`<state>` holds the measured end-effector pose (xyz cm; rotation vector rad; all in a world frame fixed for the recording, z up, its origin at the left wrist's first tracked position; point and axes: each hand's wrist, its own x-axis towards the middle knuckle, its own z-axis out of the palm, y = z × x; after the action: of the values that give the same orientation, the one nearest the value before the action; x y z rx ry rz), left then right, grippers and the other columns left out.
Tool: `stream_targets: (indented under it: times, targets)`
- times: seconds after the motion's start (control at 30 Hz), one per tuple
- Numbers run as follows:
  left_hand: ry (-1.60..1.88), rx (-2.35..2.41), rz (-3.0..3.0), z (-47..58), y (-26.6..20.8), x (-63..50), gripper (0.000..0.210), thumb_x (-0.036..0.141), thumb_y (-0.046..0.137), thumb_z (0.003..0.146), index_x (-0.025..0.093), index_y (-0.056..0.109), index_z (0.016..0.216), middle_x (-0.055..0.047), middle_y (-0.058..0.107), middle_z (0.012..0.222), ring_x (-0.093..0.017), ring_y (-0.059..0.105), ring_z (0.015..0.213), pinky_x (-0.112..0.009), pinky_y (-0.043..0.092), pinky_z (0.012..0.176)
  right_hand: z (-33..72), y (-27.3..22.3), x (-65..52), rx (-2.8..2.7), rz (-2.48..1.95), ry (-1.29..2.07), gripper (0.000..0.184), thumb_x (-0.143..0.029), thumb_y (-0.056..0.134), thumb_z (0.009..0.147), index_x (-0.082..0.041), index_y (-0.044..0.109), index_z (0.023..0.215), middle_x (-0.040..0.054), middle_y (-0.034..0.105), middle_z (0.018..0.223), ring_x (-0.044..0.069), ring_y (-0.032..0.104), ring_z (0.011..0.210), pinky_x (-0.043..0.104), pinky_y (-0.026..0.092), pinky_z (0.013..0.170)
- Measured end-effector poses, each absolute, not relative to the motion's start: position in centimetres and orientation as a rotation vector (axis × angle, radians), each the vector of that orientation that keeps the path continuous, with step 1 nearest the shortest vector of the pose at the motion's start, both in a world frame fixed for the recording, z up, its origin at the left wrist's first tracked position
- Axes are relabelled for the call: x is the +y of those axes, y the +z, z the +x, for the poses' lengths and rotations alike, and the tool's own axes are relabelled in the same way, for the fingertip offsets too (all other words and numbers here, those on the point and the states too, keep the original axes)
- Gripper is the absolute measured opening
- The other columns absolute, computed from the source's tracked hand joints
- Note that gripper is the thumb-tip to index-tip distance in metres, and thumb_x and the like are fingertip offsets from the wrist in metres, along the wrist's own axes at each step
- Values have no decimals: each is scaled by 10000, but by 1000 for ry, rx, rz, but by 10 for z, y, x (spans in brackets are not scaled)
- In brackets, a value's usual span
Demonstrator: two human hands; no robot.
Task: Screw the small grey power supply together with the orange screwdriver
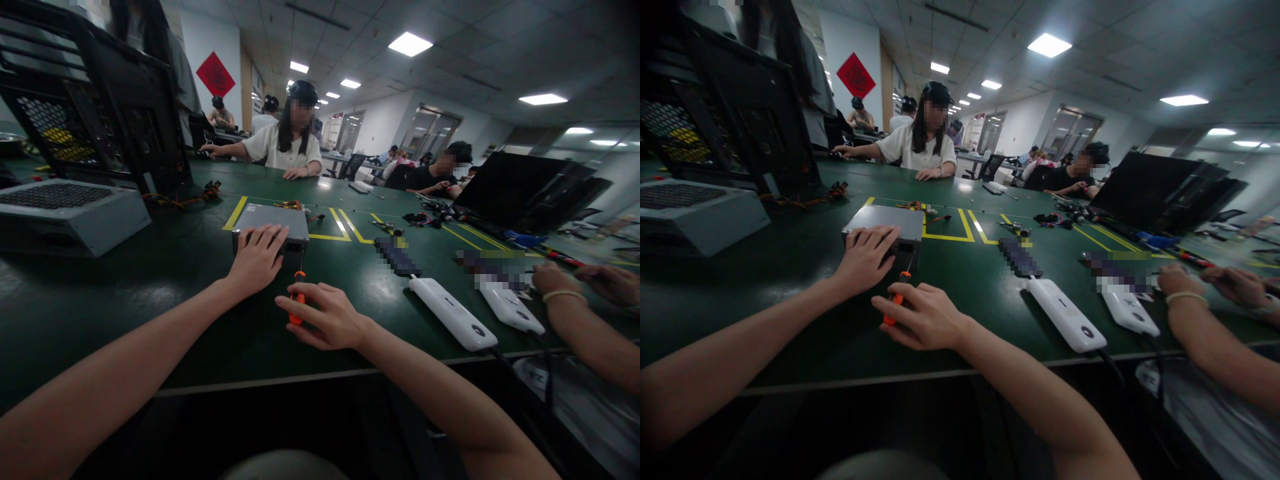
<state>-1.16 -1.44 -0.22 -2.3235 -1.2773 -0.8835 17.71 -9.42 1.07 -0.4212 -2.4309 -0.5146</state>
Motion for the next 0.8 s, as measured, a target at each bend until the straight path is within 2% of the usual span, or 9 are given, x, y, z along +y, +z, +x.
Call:
stream_targets:
  times: [0.1, 0.2, 0.3, 0.4, 0.5, 0.63, 0.8]
  targets:
    - [-858, -1275, -2316, -12, -2, -14, 517, 234, 402, 844, 184, 353, 1357, -112, 426, 1363, -275, 350, 1255, -468, 194, 1041, 176, 8, -92, -2382, -391, -514, 301, -375, 529, 857, -139, 497, 1040, 118, 630, 1005, 148, 635, 803, 232, 469, 602]
    - [-849, -1278, -2310, -12, -3, -14, 517, 234, 403, 844, 190, 355, 1356, -110, 428, 1363, -272, 351, 1256, -470, 201, 1035, 177, 5, -91, -2340, -409, -405, 330, -428, 557, 832, -142, 474, 973, 112, 640, 973, 145, 639, 782, 230, 484, 614]
    - [-865, -1274, -2309, -12, -3, -14, 518, 231, 414, 839, 193, 359, 1353, -106, 435, 1359, -270, 357, 1255, -466, 205, 1035, 178, 8, -92, -2374, -413, -366, 335, -405, 510, 853, -126, 470, 1033, 133, 619, 992, 161, 633, 820, 245, 501, 642]
    - [-889, -1270, -2309, -12, -2, -14, 506, 231, 418, 840, 199, 371, 1343, -98, 446, 1354, -268, 374, 1242, -462, 214, 1031, 179, 11, -93, -2408, -410, -475, 334, -351, 467, 878, -133, 468, 1130, 140, 598, 1021, 160, 626, 828, 254, 503, 650]
    - [-927, -1278, -2300, -12, -2, -14, 487, 232, 423, 841, 179, 389, 1324, -104, 471, 1333, -263, 393, 1228, -453, 224, 1030, 179, 9, -93, -2348, -424, -506, 314, -362, 540, 846, -147, 486, 1069, 126, 607, 1013, 151, 630, 806, 242, 503, 641]
    - [-959, -1279, -2303, -12, 0, -15, 449, 219, 434, 832, 176, 432, 1279, -104, 492, 1316, -259, 413, 1215, -450, 234, 1024, 179, 4, -90, -2288, -430, -358, 345, -405, 593, 808, -154, 446, 993, 124, 626, 994, 156, 644, 802, 236, 514, 630]
    - [-970, -1284, -2297, -12, 0, -15, 416, 206, 441, 830, 183, 462, 1244, -96, 505, 1299, -255, 426, 1200, -442, 254, 1008, 180, 8, -93, -2363, -439, -402, 347, -365, 469, 870, -135, 448, 1128, 131, 601, 1021, 162, 631, 863, 243, 514, 645]
